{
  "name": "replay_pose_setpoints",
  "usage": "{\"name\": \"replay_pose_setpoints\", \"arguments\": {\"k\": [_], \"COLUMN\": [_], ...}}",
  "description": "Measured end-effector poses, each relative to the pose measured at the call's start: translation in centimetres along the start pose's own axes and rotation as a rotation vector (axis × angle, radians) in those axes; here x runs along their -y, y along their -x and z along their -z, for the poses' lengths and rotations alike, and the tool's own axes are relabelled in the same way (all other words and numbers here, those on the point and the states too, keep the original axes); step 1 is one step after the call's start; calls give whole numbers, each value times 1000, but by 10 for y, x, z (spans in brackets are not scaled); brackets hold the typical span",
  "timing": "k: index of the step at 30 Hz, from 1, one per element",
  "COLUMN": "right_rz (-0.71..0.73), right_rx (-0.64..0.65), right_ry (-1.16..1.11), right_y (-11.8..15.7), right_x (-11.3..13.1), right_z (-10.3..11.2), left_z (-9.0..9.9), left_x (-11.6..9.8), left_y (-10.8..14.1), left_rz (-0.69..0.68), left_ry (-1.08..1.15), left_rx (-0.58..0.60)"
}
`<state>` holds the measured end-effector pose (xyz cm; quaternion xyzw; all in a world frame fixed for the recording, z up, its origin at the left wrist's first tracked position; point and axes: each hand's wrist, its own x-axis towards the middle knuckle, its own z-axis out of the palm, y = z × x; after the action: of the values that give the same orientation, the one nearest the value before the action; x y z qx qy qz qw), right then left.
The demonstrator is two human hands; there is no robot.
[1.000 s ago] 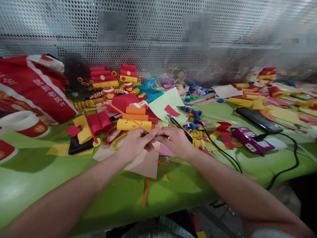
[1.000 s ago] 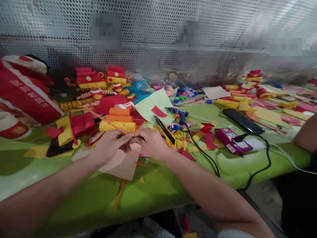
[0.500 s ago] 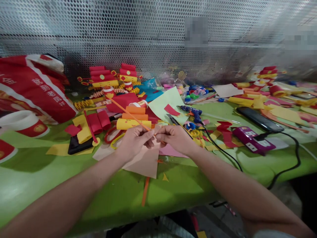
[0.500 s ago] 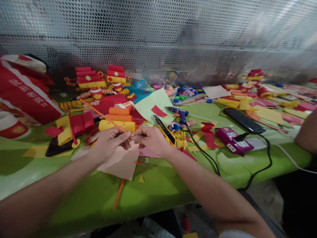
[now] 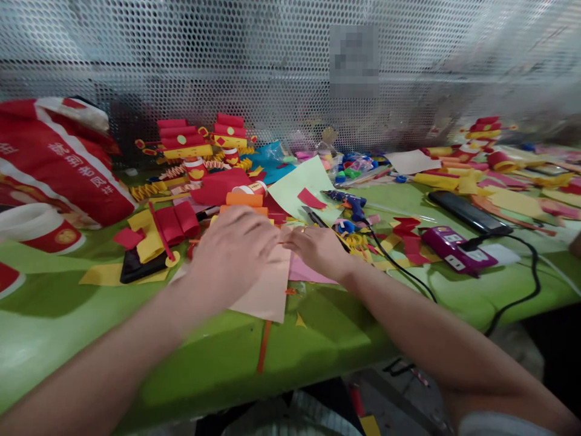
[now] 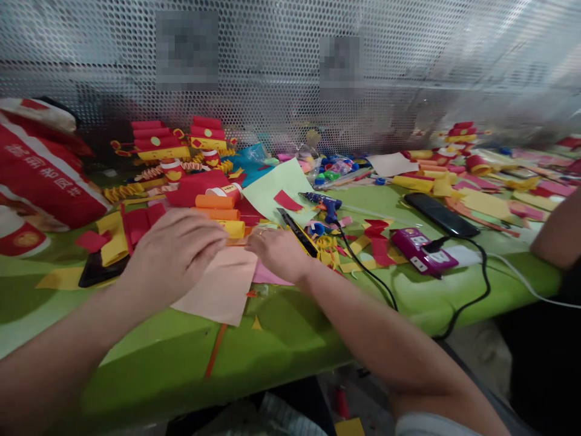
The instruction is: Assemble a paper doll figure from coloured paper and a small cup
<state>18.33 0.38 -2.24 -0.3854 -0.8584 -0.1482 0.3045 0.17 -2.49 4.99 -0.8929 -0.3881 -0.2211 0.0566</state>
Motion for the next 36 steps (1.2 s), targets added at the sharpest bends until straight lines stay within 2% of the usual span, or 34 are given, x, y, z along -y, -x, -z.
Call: {"name": "replay_pose_setpoints", "arguments": {"k": [1, 2, 4, 6, 9, 12, 15, 19, 23, 25, 27, 30, 32, 36], "right_rz": [99, 185, 310, 368, 391, 383, 359, 331, 294, 180, -58, -639, -936, -1227], "right_rx": [-25, -51, -95, -121, -129, -149, -188, -228, -260, -268, -279, -260, -137, 201], "right_ry": [38, 67, 119, 172, 199, 186, 178, 159, 154, 72, -35, -12, 127, 231], "right_y": [0, 0, -1, -1, -1, 0, 0, -1, -1, -1, -1, 2, 6, 15], "right_x": [2, 4, 9, 12, 12, 9, 5, 2, 1, -5, -18, -49, -71, -100], "right_z": [1, 3, 7, 12, 14, 14, 13, 12, 7, 6, 10, 21, 29, 31], "left_z": [1, 2, 0, -3, -9, -20, -32, -40, -40, -39, -40, -44, -48, -53], "left_x": [4, 8, 14, 17, 18, 19, 20, 18, 13, 12, 13, 19, 23, 29], "left_y": [-2, -4, -9, -12, -12, -8, -4, -3, -5, -6, -6, -7, -7, -7], "left_rz": [21, 63, 120, 164, 298, 472, 516, 540, 617, 672, 723, 766, 781, 797], "left_ry": [-43, -61, 10, 166, 452, 735, 937, 993, 1003, 999, 1015, 1096, 1130, 1129], "left_rx": [30, 115, 360, 534, 646, 612, 516, 425, 350, 307, 239, 88, 14, -45]}}
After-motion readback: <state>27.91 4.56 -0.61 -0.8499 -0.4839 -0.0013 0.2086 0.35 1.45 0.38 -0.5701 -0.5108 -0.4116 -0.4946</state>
